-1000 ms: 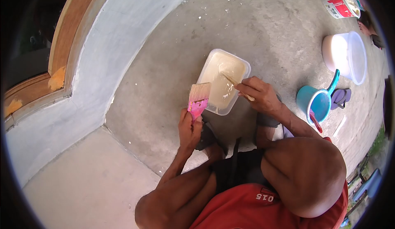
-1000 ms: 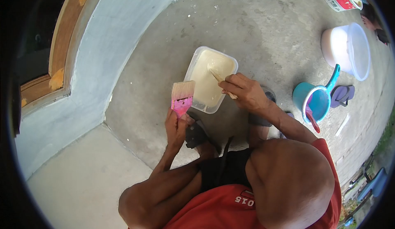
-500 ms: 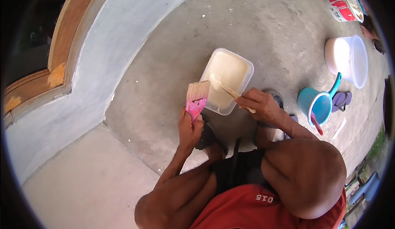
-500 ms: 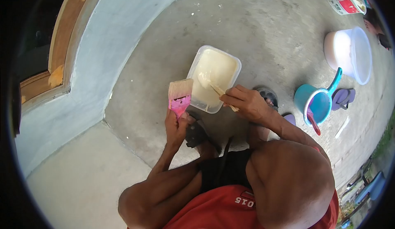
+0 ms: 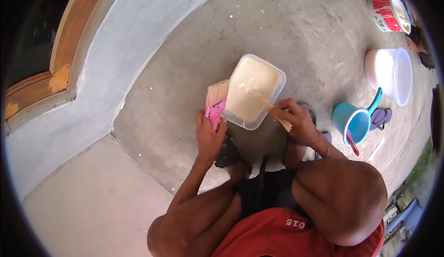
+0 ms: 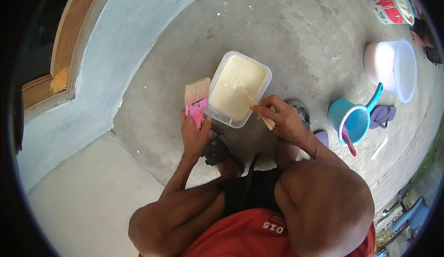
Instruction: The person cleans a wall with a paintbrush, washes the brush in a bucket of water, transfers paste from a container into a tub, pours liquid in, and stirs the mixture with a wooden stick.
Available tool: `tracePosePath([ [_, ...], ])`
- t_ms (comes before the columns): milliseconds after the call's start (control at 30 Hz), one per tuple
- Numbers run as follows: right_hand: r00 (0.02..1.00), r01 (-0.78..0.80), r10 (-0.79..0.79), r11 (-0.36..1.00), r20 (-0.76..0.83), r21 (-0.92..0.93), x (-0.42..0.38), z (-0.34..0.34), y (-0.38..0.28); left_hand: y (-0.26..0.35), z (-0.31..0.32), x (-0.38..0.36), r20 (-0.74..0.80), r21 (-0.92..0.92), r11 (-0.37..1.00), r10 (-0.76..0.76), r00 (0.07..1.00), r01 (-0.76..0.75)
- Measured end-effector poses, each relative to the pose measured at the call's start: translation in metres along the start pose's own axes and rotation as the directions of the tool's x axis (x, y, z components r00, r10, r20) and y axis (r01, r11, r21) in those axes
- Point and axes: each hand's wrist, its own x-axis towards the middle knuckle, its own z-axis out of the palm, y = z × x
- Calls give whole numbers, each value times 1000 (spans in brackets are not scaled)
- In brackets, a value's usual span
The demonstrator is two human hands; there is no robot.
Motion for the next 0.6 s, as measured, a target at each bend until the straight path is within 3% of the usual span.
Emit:
tracePosePath([
  [67,996,13,-10,1000,91,-28,-3,-1,-3,-7,2,1,-17,15,999,37,999,-37],
  [233,994,-85,91,992,60,-90,-13,-11,5,-9,5,3,-42,10,998,57,997,-57],
  [267,993,-83,89,993,71,-90,-14,-12,7,-6,5,3,-19,-102,991,-85,996,83],
  [300,965,-255,259,963,-30,87,-15,-12,9,-3,5,4,19,-211,952,-220,975,219],
  [333,895,-396,435,877,-98,273,-16,-12,12,-1,5,5,18,-218,949,-228,974,226],
  [367,895,-400,437,876,-90,268,-8,-15,9,1,5,6,11,-234,945,-231,973,227],
  [433,620,-638,776,412,116,651,22,-19,0,-5,7,8,-2,-254,939,-240,971,231],
  [533,543,-734,796,295,268,612,44,-7,10,-21,13,9,38,-218,943,-248,968,251],
  [600,511,-753,816,273,270,599,50,-3,10,-17,17,11,25,-227,932,-284,958,282],
])
